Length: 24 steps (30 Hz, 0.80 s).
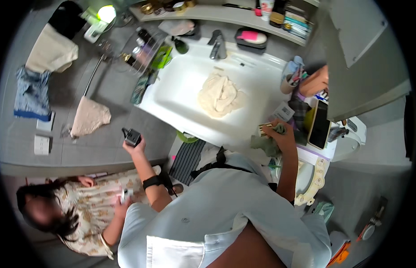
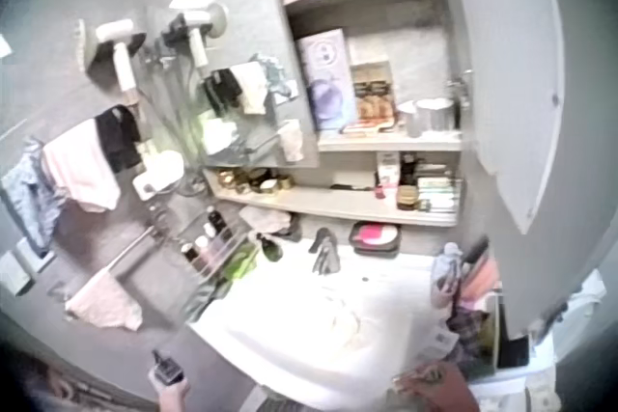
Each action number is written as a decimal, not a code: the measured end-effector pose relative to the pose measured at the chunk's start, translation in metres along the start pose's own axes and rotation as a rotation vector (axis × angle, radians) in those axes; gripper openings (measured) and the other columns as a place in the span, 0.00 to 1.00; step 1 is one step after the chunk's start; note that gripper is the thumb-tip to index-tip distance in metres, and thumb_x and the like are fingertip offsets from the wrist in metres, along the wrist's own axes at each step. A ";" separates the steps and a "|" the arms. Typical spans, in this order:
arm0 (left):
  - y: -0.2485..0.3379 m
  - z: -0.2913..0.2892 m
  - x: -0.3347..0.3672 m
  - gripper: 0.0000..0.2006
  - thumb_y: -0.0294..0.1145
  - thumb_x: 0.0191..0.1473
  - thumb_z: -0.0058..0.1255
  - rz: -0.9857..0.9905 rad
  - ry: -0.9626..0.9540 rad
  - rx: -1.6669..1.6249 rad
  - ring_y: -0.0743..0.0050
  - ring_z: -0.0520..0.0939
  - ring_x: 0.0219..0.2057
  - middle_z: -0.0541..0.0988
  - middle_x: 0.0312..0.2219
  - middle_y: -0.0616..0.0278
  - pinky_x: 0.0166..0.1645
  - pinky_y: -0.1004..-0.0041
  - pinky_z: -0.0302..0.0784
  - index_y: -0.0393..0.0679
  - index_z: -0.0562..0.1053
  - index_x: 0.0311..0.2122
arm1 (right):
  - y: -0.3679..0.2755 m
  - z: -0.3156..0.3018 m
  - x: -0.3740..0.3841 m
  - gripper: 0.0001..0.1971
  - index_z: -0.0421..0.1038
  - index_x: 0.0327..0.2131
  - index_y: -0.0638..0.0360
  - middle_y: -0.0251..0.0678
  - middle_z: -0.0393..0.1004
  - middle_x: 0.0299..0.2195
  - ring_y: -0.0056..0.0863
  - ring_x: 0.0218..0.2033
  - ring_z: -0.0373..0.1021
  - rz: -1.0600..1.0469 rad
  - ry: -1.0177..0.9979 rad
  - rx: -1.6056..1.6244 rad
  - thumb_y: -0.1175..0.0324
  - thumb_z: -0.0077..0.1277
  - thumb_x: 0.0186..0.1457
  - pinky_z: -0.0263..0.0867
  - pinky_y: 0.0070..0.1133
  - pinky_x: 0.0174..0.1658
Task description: Organizing various toiletries and personal care items in a bathroom cabinet.
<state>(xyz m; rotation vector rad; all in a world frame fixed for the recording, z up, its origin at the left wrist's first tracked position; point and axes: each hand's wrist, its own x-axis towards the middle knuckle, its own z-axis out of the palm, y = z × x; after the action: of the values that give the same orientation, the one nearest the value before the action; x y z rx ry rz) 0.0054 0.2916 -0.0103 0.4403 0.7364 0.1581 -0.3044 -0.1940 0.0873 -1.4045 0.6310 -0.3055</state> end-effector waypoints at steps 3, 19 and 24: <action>-0.013 0.016 -0.039 0.17 0.47 0.39 0.48 -0.038 -0.256 0.195 0.64 0.76 0.31 0.76 0.30 0.63 0.36 0.65 0.73 0.48 0.70 0.33 | -0.005 0.000 -0.003 0.13 0.63 0.20 0.59 0.26 0.65 0.17 0.13 0.19 0.60 -0.018 -0.032 -0.004 0.66 0.60 0.40 0.57 0.14 0.25; -0.083 0.072 -0.147 0.22 0.44 0.40 0.49 -0.331 -0.661 0.329 0.65 0.75 0.30 0.74 0.29 0.56 0.36 0.70 0.74 0.35 0.68 0.36 | -0.039 0.073 0.036 0.23 0.60 0.32 0.60 0.35 0.67 0.23 0.25 0.24 0.62 -0.309 0.001 -0.328 0.57 0.59 0.39 0.61 0.23 0.32; -0.096 0.085 -0.166 0.24 0.42 0.39 0.49 -0.449 -0.734 0.306 0.67 0.74 0.31 0.72 0.29 0.57 0.38 0.73 0.73 0.32 0.65 0.39 | -0.051 0.096 0.070 0.23 0.62 0.42 0.54 0.45 0.70 0.34 0.35 0.35 0.68 -0.503 -0.048 -0.236 0.65 0.57 0.41 0.63 0.23 0.39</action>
<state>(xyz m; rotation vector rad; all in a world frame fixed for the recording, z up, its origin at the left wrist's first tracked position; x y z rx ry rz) -0.0597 0.1287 0.1051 0.5645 0.1159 -0.5247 -0.1851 -0.1623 0.1245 -1.7863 0.2701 -0.6077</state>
